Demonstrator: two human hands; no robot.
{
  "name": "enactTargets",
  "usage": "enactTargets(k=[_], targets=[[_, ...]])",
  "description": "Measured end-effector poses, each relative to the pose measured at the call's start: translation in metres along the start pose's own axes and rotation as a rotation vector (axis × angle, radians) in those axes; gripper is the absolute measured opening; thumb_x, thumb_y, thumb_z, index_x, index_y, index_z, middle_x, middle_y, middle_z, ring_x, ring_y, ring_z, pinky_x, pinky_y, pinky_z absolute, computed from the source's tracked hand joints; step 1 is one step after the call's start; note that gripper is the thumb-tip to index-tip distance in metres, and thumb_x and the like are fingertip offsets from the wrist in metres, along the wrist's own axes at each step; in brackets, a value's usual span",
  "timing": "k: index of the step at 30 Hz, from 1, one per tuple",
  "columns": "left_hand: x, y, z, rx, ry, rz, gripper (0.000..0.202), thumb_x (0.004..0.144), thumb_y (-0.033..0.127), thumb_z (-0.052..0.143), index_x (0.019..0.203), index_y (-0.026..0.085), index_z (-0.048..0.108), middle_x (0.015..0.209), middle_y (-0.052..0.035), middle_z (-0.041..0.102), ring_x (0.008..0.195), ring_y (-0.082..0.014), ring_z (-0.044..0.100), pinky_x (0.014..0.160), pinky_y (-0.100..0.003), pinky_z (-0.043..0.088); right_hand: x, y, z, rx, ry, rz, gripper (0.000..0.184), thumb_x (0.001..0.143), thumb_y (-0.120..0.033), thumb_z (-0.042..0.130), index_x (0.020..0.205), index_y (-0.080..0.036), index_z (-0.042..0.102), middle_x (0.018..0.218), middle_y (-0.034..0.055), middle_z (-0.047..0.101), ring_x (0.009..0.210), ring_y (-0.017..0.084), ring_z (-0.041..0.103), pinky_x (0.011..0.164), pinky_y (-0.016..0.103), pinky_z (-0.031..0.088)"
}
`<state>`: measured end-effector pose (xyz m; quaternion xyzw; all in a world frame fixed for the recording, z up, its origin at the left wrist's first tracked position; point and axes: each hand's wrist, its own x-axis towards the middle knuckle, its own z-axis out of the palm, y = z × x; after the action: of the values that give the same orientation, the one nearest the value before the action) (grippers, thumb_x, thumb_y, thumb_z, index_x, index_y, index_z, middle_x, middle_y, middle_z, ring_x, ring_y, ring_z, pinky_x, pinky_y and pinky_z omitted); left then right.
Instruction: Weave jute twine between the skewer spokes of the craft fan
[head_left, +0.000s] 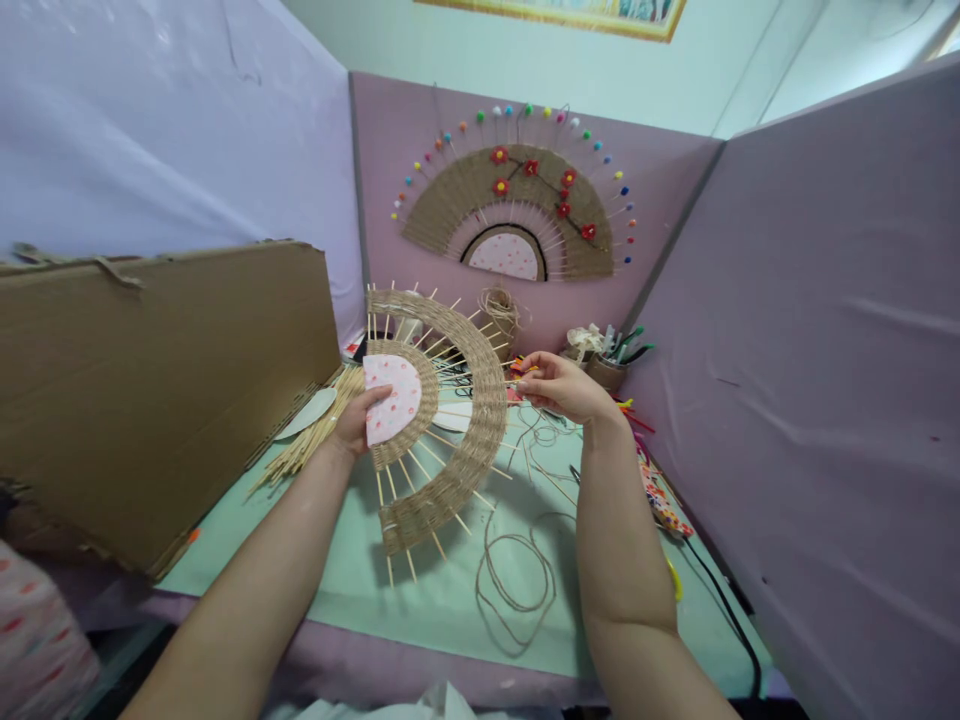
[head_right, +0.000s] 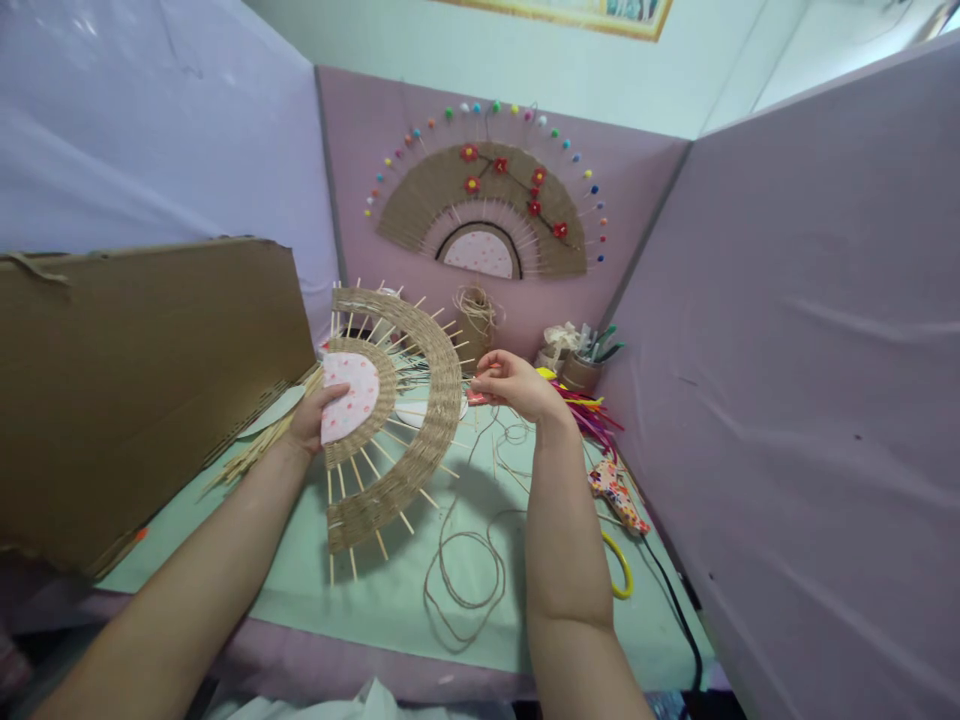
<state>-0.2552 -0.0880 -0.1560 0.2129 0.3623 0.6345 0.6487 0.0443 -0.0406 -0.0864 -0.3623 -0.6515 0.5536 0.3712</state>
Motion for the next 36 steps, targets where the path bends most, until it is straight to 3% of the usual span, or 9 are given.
enactTargets(k=[6, 12, 21, 26, 36], targets=[[0.001, 0.0, -0.001, 0.023, -0.02, -0.009, 0.049, 0.079, 0.009, 0.051, 0.128, 0.004, 0.054, 0.082, -0.0161, 0.074, 0.065, -0.0255, 0.072, 0.064, -0.033, 0.06, -0.002, 0.001, -0.007, -0.105, 0.04, -0.012, 0.038, 0.06, -0.027, 0.079, 0.086, -0.021, 0.052, 0.06, -0.0049, 0.059, 0.048, 0.007, 0.05, 0.04, 0.018, 0.033], [0.002, 0.001, -0.003, 0.001, -0.024, 0.011, 0.047, 0.08, 0.007, 0.05, 0.126, 0.005, 0.056, 0.078, -0.0139, 0.074, 0.063, -0.0245, 0.071, 0.059, -0.031, 0.06, -0.003, 0.002, -0.01, -0.13, 0.026, -0.152, 0.034, 0.065, -0.031, 0.075, 0.091, -0.02, 0.056, 0.071, -0.0019, 0.064, 0.059, 0.009, 0.056, 0.05, 0.02, 0.04], [0.002, 0.003, -0.005, -0.003, 0.008, 0.004, 0.051, 0.081, 0.011, 0.05, 0.131, 0.002, 0.051, 0.079, -0.0164, 0.074, 0.063, -0.0257, 0.071, 0.063, -0.033, 0.06, 0.012, 0.008, -0.003, -0.184, 0.17, -0.347, 0.014, 0.07, -0.026, 0.07, 0.079, -0.019, 0.062, 0.073, -0.0014, 0.063, 0.066, 0.01, 0.056, 0.064, 0.024, 0.045], [0.0, 0.003, -0.002, -0.011, -0.005, -0.001, 0.048, 0.084, 0.012, 0.046, 0.131, 0.002, 0.051, 0.079, -0.0161, 0.074, 0.064, -0.0254, 0.072, 0.06, -0.032, 0.06, 0.02, 0.018, -0.004, -0.202, 0.189, -0.345, 0.013, 0.07, -0.029, 0.068, 0.078, -0.018, 0.066, 0.072, 0.0001, 0.064, 0.064, 0.011, 0.054, 0.063, 0.024, 0.044], [-0.002, 0.0, 0.001, 0.036, 0.003, 0.003, 0.052, 0.085, 0.013, 0.046, 0.134, 0.0, 0.047, 0.086, -0.0164, 0.074, 0.074, -0.0251, 0.072, 0.077, -0.034, 0.058, 0.03, 0.028, 0.005, -0.125, 0.1, -0.276, 0.023, 0.07, -0.038, 0.07, 0.076, -0.018, 0.06, 0.066, -0.0029, 0.058, 0.057, 0.009, 0.049, 0.057, 0.023, 0.041]])
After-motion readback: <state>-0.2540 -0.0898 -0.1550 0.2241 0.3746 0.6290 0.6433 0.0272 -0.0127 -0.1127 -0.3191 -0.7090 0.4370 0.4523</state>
